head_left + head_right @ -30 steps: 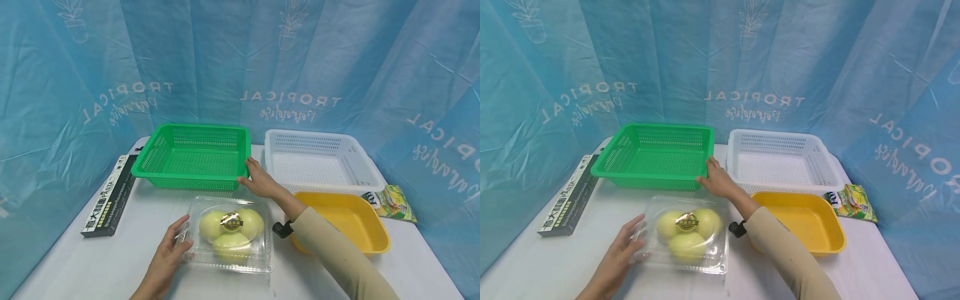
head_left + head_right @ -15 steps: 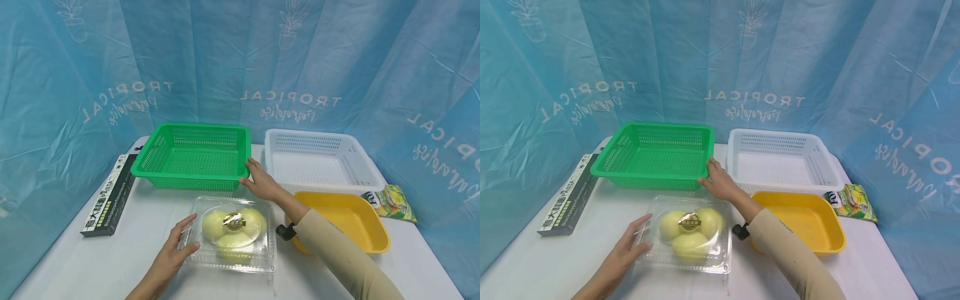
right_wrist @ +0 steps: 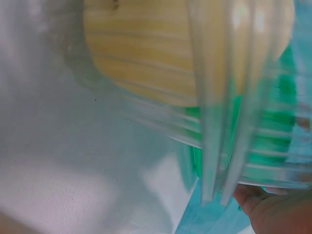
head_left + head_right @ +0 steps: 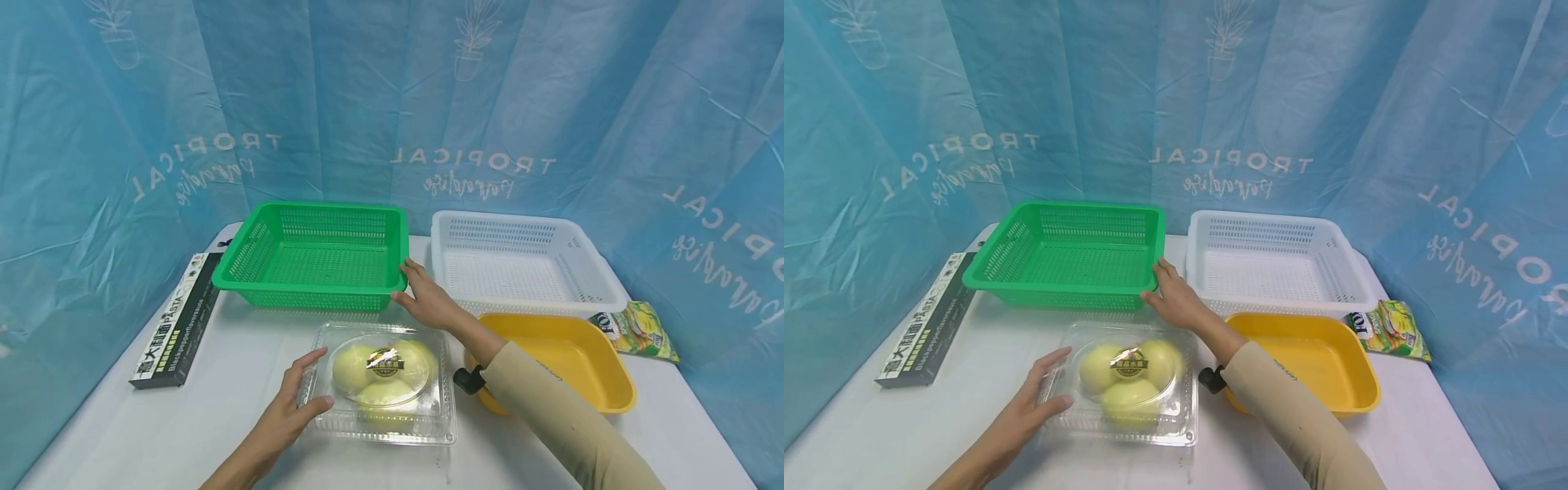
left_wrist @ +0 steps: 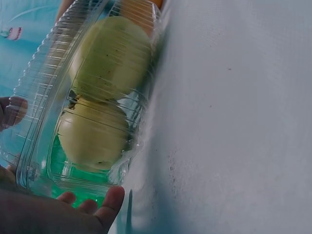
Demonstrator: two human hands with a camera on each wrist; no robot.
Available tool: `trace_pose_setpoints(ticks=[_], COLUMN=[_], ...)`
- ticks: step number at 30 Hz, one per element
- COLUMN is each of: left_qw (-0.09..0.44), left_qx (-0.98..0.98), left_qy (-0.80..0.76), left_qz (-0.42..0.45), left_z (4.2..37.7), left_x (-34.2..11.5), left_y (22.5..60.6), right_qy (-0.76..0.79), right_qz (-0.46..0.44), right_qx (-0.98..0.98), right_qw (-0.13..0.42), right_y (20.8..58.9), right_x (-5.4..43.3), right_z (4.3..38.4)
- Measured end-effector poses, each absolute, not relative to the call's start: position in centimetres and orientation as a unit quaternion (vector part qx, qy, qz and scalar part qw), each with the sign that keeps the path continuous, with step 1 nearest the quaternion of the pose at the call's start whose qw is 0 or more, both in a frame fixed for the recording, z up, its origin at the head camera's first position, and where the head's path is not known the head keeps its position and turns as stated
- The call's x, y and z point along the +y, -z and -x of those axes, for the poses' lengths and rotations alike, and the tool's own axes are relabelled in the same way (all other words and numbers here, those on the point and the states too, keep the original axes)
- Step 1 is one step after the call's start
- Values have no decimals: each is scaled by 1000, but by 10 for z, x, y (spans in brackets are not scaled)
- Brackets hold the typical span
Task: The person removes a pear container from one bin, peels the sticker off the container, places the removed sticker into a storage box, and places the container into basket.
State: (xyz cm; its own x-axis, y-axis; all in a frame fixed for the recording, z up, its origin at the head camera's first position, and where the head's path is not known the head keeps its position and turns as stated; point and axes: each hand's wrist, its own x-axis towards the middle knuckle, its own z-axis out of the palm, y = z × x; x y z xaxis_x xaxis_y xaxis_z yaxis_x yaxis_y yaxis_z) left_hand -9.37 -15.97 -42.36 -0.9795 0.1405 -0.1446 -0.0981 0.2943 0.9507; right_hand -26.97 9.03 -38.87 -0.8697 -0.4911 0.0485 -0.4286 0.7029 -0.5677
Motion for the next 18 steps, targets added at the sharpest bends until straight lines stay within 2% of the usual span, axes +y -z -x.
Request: trace_pose_setpoints(ticks=[18], left_qw=[109], left_qx=[795], left_qy=[-597], left_qz=[4], left_z=[95], left_x=[-159], left_y=[424], right_qy=[312], right_qz=[265], right_qx=[911], right_qw=[54], right_y=[384], right_x=[93], right_z=[268])
